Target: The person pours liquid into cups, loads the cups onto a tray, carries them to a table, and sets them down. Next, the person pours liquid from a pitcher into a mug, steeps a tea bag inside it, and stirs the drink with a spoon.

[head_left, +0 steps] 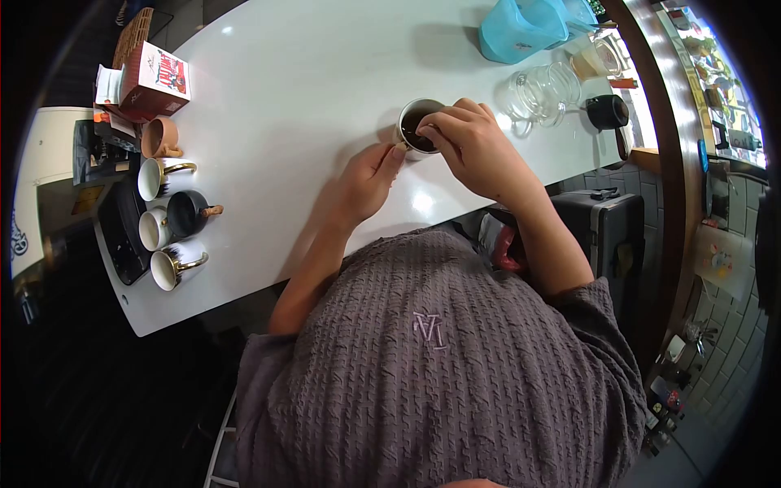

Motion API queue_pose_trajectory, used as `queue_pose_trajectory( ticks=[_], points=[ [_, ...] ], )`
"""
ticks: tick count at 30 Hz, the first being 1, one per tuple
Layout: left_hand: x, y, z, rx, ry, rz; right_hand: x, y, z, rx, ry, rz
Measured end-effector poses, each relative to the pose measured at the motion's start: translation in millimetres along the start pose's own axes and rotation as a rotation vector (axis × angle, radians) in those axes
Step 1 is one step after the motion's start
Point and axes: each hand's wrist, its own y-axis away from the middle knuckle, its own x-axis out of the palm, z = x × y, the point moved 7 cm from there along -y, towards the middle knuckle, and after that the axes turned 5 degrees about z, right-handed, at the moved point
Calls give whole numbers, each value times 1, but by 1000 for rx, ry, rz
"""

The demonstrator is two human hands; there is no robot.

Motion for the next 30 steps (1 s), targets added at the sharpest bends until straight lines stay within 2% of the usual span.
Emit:
queue_pose_trajectory(
  ticks=[2, 5, 9, 11, 15, 17, 24, 26, 30],
  points=[
    [3, 1, -3, -61, -83, 84, -1, -1, -2, 22, 117, 12],
    [4, 1, -2, -60, -80, 80, -4, -4, -2, 3, 163, -49],
    [4, 2, -4, -69, -79, 74, -4, -5, -2, -8, 99, -80],
    [4, 2, -3, -72, -68, 67, -1, -4, -5, -12, -14, -24],
    [4, 3, -5, -84, -73, 65, -1, -4, -10, 16, 23, 21],
    [5, 2, -6, -71, -76, 72, -7, -6, -8, 20, 122, -31],
    [2, 2, -4, -26, -59, 10, -4, -7, -6, -17, 73, -60],
    [2, 1, -4, -24, -36, 13, -2, -5, -5, -25, -7, 9],
    [2, 3, -8, -58, -66, 4, -3, -6, -5, -7, 43, 52]
  ],
)
